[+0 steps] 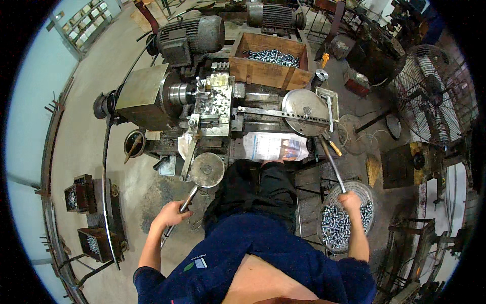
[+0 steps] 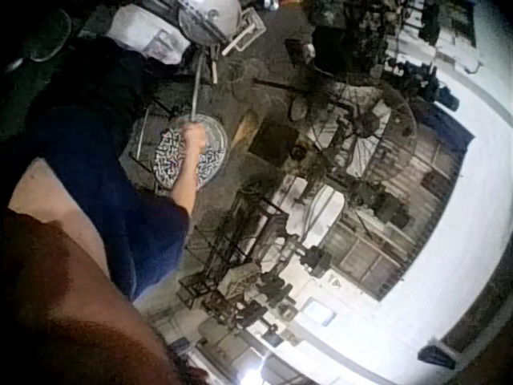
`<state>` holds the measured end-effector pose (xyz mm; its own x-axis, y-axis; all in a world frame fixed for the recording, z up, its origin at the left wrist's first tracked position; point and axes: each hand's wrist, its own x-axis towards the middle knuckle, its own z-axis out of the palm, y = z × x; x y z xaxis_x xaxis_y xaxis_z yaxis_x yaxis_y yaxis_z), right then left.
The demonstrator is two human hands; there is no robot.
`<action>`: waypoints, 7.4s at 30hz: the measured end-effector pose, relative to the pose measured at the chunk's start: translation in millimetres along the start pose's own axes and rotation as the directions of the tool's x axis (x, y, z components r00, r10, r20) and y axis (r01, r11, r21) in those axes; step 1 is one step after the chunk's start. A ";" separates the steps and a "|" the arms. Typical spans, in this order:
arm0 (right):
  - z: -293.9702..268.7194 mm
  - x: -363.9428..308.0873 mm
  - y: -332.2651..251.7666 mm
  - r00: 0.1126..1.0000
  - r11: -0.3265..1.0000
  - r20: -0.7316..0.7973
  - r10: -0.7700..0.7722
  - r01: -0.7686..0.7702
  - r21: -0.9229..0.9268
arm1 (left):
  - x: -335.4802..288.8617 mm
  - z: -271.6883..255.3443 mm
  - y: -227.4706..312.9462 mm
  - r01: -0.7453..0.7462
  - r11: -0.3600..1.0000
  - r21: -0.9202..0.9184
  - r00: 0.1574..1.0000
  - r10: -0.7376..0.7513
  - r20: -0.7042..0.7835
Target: The person loads small metal cylinders into a lathe chuck, operates manual levers to machine the parts, and places the finished items into a metal bin.
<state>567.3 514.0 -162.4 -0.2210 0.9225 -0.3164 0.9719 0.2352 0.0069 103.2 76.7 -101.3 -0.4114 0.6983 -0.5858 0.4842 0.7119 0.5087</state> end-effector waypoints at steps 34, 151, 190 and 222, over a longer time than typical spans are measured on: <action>28.2 -29.1 -117.8 0.923 0.831 -0.200 -0.329 0.384 0.403 | 214.7 -10.8 -236.2 0.305 0.897 0.319 0.734 -0.008 -0.679; -130.4 -126.1 -369.3 0.084 -0.221 -0.627 -0.774 0.893 0.392 | 48.7 -66.3 143.4 -0.543 0.400 -0.738 0.832 0.377 -0.408; -140.2 -7.8 -592.5 0.145 0.214 -0.263 -0.954 0.943 -0.256 | -69.1 -63.0 -151.5 0.586 0.796 -0.150 0.397 -0.444 -0.804; -113.3 71.7 -103.8 0.849 0.930 -0.430 -0.308 0.365 0.053 | 172.9 -70.2 -200.9 0.427 0.694 0.580 0.846 -0.079 -0.528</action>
<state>441.4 590.3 -78.3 -0.5220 0.8418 0.1371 0.8272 0.5389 -0.1593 -119.4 59.6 -260.4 -0.7937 0.5737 -0.2024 0.6084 0.7488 -0.2631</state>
